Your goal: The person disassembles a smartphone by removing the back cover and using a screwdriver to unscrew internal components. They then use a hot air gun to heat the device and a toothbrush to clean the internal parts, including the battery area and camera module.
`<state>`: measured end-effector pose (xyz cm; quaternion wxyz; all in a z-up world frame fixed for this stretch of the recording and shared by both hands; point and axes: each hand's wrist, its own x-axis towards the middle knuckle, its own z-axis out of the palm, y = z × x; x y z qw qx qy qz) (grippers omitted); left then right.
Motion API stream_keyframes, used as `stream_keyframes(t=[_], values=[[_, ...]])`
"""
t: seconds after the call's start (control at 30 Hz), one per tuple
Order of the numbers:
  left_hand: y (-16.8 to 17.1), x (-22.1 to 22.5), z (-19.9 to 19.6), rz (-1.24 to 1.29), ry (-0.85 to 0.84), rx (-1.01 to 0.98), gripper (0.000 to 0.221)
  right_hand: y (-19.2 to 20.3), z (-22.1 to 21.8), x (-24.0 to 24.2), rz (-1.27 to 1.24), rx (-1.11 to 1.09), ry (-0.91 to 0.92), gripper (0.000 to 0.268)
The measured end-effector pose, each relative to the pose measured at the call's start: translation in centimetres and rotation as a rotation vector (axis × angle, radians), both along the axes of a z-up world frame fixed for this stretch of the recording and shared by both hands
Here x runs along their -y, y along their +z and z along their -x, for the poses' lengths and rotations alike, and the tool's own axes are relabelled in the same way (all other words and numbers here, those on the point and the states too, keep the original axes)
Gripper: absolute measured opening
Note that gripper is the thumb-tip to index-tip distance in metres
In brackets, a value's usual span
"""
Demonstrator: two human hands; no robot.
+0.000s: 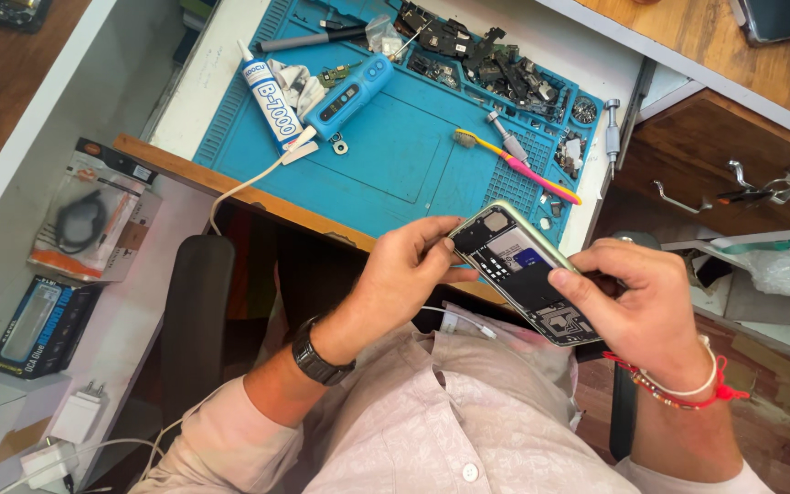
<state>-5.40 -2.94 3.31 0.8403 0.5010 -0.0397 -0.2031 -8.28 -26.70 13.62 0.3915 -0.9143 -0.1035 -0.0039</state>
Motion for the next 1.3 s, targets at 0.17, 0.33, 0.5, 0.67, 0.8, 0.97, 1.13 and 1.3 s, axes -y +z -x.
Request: stream_keyframes(t=[0.17,0.33,0.5,0.67,0.8,0.97,1.13,1.3], values=[[1.4,-0.3,0.4,-0.325,0.072,0.024,0.028,-0.2,0.6,0.1,0.061,0.069,-0.035,0.014],[3.7,-1.0,0.6,-0.365,-0.079,0.023,0.019,-1.5,0.7,1.7,-0.219,0.012,-0.178,0.012],[5.4,-0.3,2.5,-0.830,-0.360,0.831,0.011,-2.7,-0.2,2.7,-0.565,0.017,-0.254,0.012],[3.6,-0.4,3.0,-0.492,-0.164,1.087,0.015,-2.7,-1.3,3.9,-0.657,0.087,-0.244,0.008],[2.9,-1.9,2.3,-0.909,-0.309,0.873,0.032,-2.6,-1.8,4.9,-0.619,0.131,-0.236,0.007],[3.4,-4.6,-0.3,-0.484,-0.352,0.638,0.098,-2.4,-2.2,4.1,-0.706,0.116,-0.237,0.010],[1.9,-3.6,-1.5,0.018,-0.194,0.252,0.111,-3.5,-2.9,0.5,-0.778,-0.013,-0.311,0.010],[0.7,-2.0,-1.0,0.537,-0.029,-0.163,0.106,-7.3,-3.2,-6.4,-0.546,-0.229,0.023,0.010]])
